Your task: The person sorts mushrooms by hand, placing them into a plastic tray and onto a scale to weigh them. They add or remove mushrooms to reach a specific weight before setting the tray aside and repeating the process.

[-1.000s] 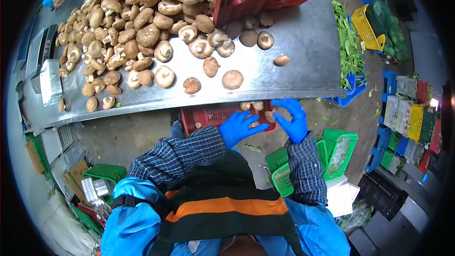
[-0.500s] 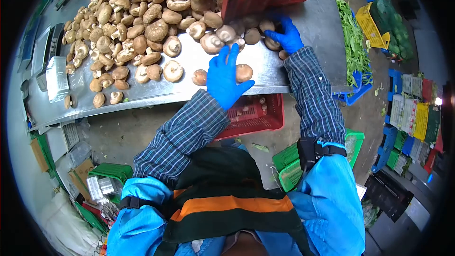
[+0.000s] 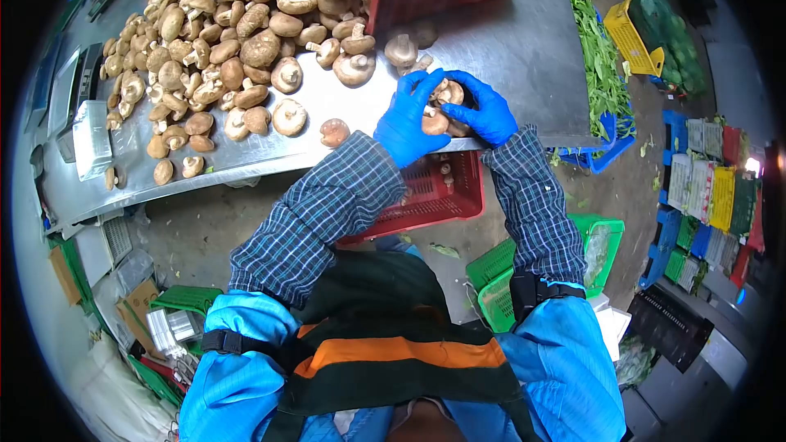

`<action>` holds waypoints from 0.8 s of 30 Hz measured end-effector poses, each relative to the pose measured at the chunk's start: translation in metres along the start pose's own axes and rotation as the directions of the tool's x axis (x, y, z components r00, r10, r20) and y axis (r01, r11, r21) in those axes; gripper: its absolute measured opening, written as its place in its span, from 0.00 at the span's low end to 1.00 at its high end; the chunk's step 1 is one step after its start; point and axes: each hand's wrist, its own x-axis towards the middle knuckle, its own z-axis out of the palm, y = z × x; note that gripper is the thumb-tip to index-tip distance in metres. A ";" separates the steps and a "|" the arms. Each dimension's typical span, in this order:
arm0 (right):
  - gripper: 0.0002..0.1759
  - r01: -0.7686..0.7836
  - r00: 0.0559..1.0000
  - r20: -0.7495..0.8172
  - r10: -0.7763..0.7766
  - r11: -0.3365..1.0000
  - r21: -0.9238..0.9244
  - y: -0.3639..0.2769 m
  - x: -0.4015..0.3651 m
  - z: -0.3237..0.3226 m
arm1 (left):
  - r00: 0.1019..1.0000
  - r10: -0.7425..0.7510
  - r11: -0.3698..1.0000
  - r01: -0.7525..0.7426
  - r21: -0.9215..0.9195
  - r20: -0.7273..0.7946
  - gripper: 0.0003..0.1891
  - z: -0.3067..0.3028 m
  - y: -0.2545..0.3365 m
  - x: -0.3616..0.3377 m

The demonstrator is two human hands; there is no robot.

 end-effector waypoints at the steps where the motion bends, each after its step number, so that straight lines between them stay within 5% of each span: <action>1: 0.34 -0.001 1.000 -0.002 0.001 1.000 -0.003 0.000 -0.003 -0.002 | 0.998 0.002 1.000 -0.002 0.006 0.058 0.53 -0.002 -0.002 0.000; 3: 0.35 0.097 0.994 -0.029 -0.103 0.983 -0.157 -0.001 -0.013 -0.004 | 0.999 0.033 0.997 -0.034 -0.067 -0.008 0.51 0.000 -0.009 0.001; 4: 0.35 -0.021 0.999 -0.046 0.022 0.999 0.024 -0.001 -0.017 -0.001 | 1.000 0.024 0.996 -0.023 -0.081 0.017 0.51 -0.002 -0.010 0.002; 8: 0.37 -0.014 1.000 0.017 0.010 0.960 0.278 0.001 -0.007 -0.001 | 0.996 0.053 0.992 -0.044 -0.116 0.076 0.51 -0.003 -0.012 0.005; 11: 0.37 -0.017 1.000 0.030 0.010 0.969 0.245 -0.008 -0.002 -0.001 | 0.990 0.138 0.987 -0.133 -0.094 0.040 0.48 0.000 -0.008 0.009; 14: 0.31 -0.003 1.000 0.022 -0.004 0.951 0.311 -0.007 0.003 -0.006 | 0.991 0.059 0.917 -0.007 -0.399 0.117 0.44 -0.013 0.022 0.010; 16: 0.29 -0.023 1.000 0.010 0.021 0.921 0.389 -0.028 -0.010 -0.001 | 0.992 0.094 0.915 -0.054 -0.401 0.081 0.45 -0.007 0.014 0.002; 19: 0.31 -0.019 0.999 -0.037 0.030 0.962 0.274 -0.038 -0.035 0.008 | 0.989 0.094 0.919 -0.041 -0.392 0.117 0.46 -0.006 0.019 -0.018; 23: 0.41 -0.043 0.996 -0.069 0.064 0.961 0.274 -0.025 -0.081 0.029 | 0.970 0.217 0.951 -0.185 -0.247 0.113 0.47 0.001 0.025 -0.063; 24: 0.43 -0.047 0.996 -0.066 0.058 0.987 0.154 -0.025 -0.093 0.036 | 0.956 0.257 0.949 -0.223 -0.222 0.142 0.46 -0.001 0.030 -0.071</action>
